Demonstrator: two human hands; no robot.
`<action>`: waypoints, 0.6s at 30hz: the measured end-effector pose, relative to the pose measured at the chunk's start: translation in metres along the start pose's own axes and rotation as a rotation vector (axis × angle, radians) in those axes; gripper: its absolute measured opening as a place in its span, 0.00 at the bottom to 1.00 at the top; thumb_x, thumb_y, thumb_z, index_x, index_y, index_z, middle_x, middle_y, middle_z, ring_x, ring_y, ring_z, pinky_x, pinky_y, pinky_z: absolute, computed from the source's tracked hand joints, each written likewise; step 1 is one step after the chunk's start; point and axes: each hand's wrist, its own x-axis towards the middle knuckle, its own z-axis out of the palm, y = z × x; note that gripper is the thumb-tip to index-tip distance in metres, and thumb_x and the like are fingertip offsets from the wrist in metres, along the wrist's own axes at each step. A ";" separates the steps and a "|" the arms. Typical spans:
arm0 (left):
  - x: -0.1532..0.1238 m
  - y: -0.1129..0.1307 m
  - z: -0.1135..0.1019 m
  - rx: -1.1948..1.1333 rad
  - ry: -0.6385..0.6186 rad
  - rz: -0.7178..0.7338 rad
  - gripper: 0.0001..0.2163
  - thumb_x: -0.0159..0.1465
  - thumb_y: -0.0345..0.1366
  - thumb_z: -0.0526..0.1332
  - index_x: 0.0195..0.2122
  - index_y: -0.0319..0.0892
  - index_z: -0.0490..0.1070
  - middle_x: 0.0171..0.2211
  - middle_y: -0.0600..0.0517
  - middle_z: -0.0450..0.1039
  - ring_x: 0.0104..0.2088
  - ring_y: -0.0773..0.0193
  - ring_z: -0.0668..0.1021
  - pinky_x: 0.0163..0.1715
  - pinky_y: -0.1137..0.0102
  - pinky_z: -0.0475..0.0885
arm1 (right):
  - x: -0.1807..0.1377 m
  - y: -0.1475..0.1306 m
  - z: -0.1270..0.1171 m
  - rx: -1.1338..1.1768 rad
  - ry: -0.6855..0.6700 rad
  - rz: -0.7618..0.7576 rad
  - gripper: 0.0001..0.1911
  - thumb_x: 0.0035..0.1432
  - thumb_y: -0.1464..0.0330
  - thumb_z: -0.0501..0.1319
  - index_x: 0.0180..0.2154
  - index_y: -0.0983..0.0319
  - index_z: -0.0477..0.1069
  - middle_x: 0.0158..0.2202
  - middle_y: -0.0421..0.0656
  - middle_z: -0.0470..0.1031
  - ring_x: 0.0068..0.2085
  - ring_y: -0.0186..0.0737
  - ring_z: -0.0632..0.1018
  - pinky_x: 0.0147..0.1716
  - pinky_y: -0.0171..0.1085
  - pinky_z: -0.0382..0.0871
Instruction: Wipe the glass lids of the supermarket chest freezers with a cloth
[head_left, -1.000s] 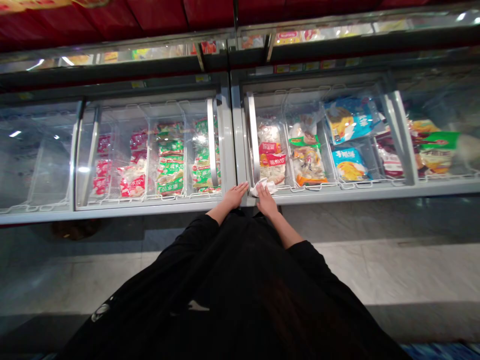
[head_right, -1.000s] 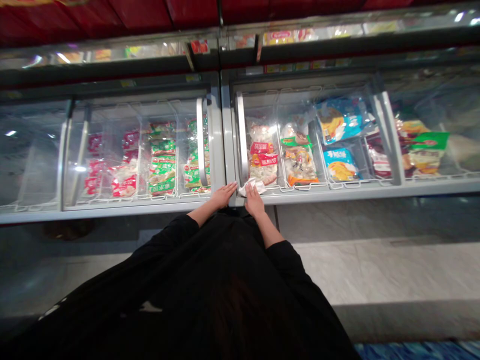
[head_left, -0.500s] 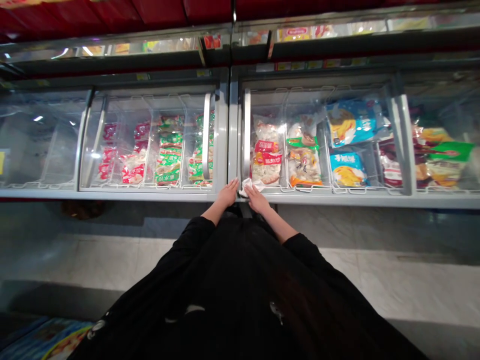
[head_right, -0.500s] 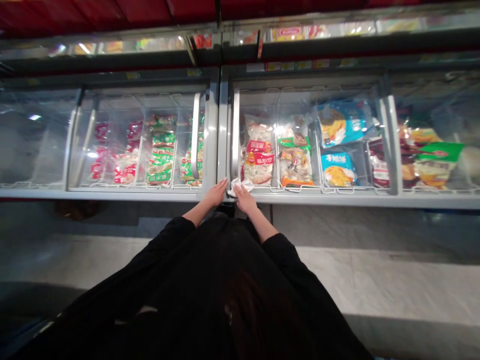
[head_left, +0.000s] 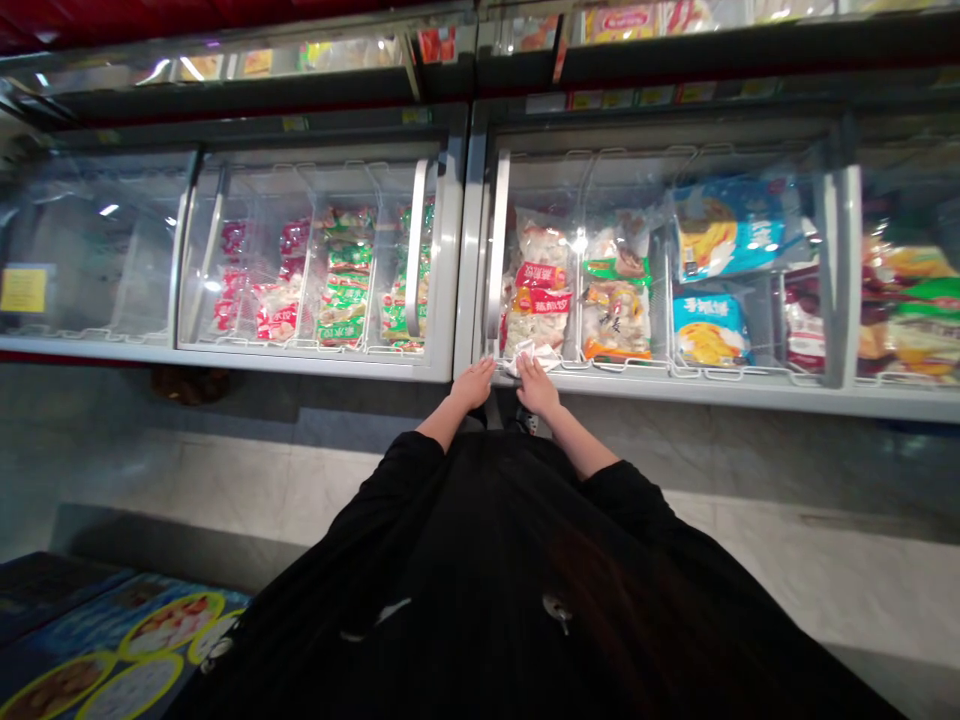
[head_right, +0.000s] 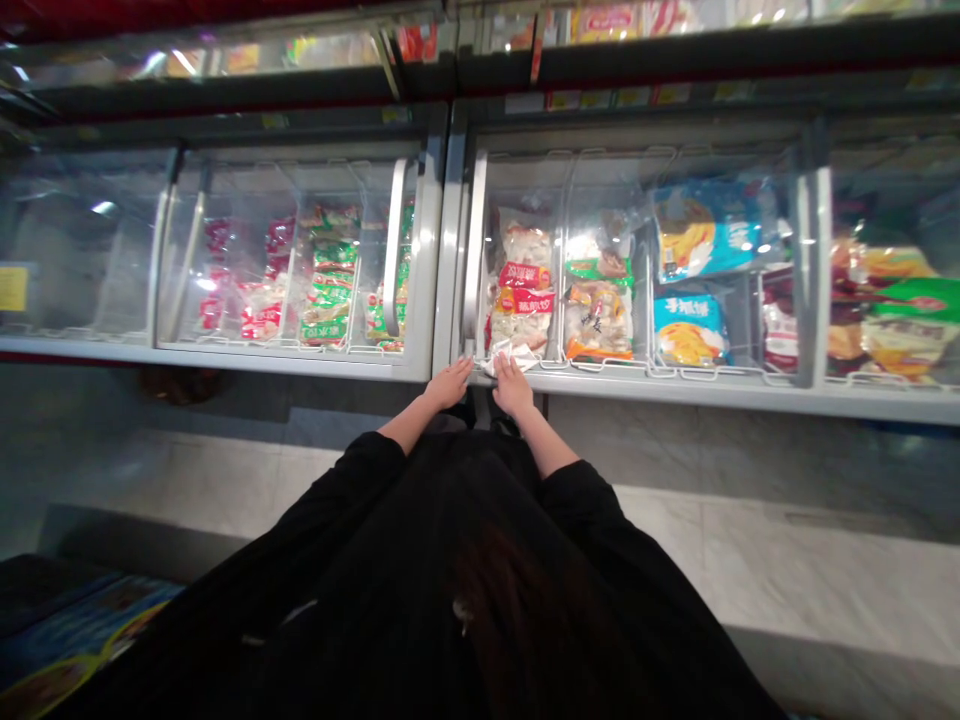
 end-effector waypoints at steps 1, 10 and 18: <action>0.001 0.002 0.003 -0.001 0.000 -0.002 0.25 0.57 0.28 0.45 0.56 0.38 0.42 0.58 0.50 0.37 0.56 0.64 0.45 0.53 0.66 0.47 | 0.004 -0.007 0.004 0.006 -0.005 -0.013 0.34 0.45 0.76 0.50 0.56 0.69 0.43 0.58 0.43 0.36 0.57 0.42 0.39 0.55 0.43 0.40; -0.011 -0.008 0.006 0.006 0.021 -0.028 0.24 0.57 0.26 0.45 0.56 0.33 0.43 0.57 0.47 0.38 0.56 0.63 0.46 0.53 0.65 0.47 | -0.037 0.023 -0.010 0.002 -0.005 -0.042 0.33 0.43 0.80 0.49 0.53 0.60 0.51 0.57 0.35 0.45 0.57 0.33 0.45 0.55 0.36 0.42; -0.011 0.003 0.003 -0.044 0.073 -0.053 0.24 0.57 0.26 0.45 0.56 0.35 0.43 0.57 0.49 0.37 0.56 0.64 0.44 0.53 0.64 0.43 | -0.059 0.043 -0.003 -0.064 0.072 0.060 0.33 0.46 0.78 0.46 0.56 0.69 0.41 0.58 0.45 0.36 0.57 0.41 0.37 0.55 0.46 0.40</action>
